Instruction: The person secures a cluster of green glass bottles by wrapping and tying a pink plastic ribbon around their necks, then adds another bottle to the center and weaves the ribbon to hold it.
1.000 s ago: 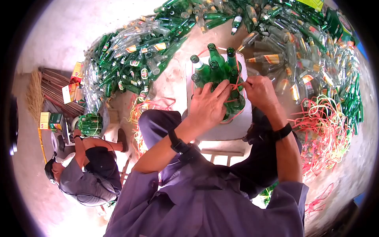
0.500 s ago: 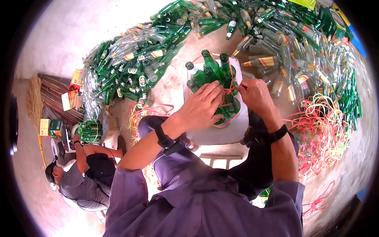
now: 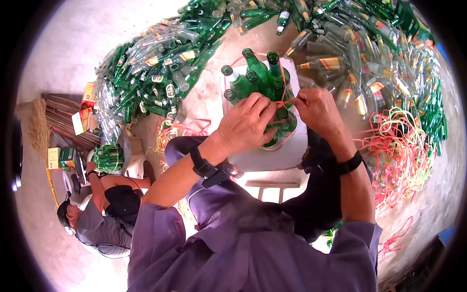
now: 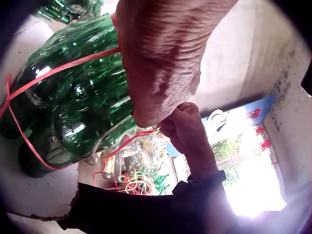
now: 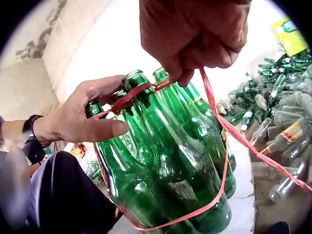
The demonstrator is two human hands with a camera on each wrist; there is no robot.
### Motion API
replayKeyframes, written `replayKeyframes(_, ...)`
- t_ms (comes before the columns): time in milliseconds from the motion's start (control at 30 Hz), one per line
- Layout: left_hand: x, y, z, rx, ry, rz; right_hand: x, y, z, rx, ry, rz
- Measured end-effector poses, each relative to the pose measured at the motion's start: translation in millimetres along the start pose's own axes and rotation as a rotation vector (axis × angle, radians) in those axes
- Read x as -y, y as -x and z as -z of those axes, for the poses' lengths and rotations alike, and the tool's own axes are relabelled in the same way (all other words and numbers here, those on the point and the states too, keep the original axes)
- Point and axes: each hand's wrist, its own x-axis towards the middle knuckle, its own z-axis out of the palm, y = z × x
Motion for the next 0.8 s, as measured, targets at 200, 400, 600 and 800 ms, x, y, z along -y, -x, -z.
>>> replayKeyframes(200, -2, 1, 0, 0.012, 0.002, 0.047, -5, 3, 1, 0.025, 0.006, -0.004)
replayKeyframes(400, -2, 6, 0, -0.017, 0.036, 0.078, -4, 8, 0, 0.032, -0.005, -0.028)
replayKeyframes(600, 0, 7, -3, -0.073, -0.009, 0.043, -21, 2, -8, -0.014, 0.023, 0.009)
replayKeyframes(800, 3, 11, -5, -0.131, -0.036, 0.023, -14, 2, -7, -0.061, 0.093, 0.056)
